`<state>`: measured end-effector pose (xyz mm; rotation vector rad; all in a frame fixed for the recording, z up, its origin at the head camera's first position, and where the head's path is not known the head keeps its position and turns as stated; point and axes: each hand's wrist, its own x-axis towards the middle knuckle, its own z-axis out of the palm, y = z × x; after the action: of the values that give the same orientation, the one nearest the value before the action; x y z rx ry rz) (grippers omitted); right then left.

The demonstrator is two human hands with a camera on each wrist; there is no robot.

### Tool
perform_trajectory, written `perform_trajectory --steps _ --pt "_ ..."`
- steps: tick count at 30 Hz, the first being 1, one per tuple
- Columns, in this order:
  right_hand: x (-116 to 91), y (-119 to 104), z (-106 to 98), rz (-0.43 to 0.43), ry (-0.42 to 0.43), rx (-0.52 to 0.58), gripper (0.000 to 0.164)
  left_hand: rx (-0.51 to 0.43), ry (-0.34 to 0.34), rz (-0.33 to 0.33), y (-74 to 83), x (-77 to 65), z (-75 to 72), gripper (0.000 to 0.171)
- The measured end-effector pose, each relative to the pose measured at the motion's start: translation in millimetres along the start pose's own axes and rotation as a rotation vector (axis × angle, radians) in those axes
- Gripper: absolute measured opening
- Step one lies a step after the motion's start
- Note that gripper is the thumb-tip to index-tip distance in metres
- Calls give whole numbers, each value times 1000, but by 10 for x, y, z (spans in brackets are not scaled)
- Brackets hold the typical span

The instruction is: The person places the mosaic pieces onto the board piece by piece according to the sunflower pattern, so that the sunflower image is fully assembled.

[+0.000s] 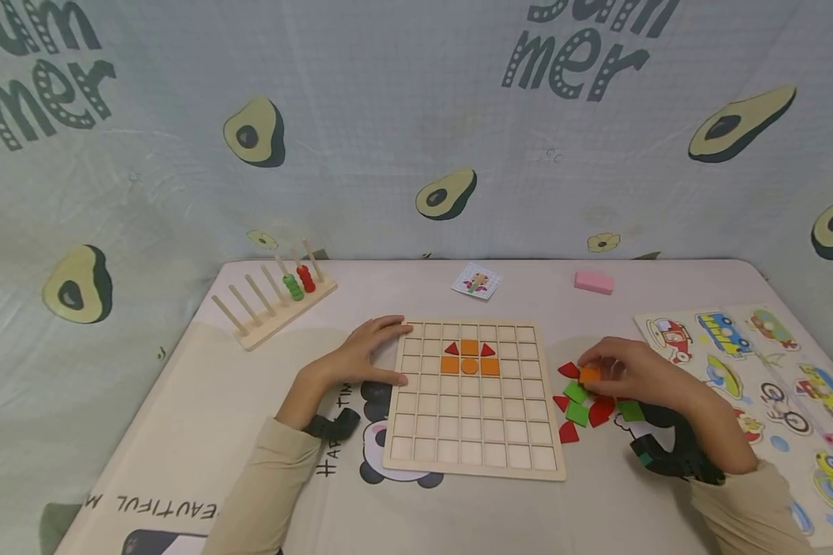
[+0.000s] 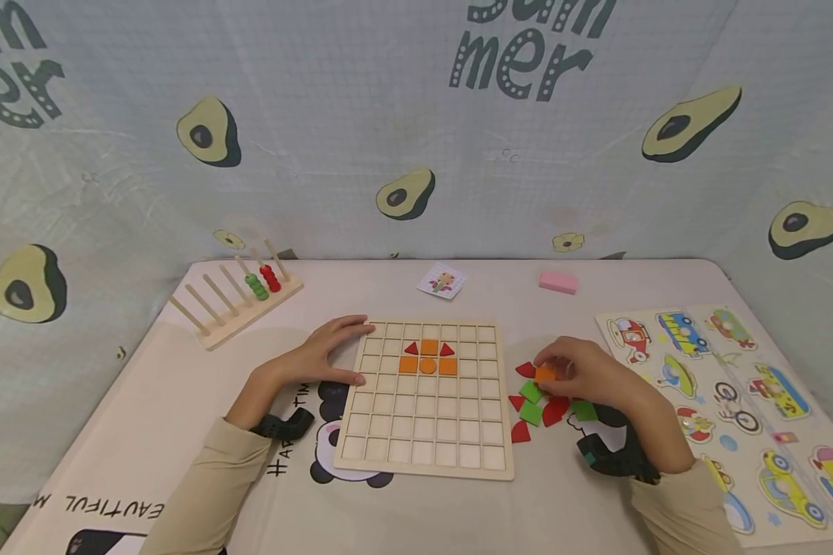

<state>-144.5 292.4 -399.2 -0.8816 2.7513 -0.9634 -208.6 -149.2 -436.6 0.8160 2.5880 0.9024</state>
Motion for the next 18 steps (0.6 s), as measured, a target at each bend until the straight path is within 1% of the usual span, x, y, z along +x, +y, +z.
perform_trajectory --steps 4,7,12,15,18 --pt "86 -17 89 -109 -1 8 28 -6 -3 2 -3 3 10 84" --pt "148 -65 138 -143 -15 15 29 -7 -3 1 -4 1 18 84" --pt "219 -154 198 -72 -82 32 28 3 -4 4 3 -8 9 84" --pt "266 -200 222 -55 -118 36 25 8 -6 2 5 -10 2 84" --pt "318 -250 247 -44 -139 13 23 13 -5 -4 8 -10 -4 85"
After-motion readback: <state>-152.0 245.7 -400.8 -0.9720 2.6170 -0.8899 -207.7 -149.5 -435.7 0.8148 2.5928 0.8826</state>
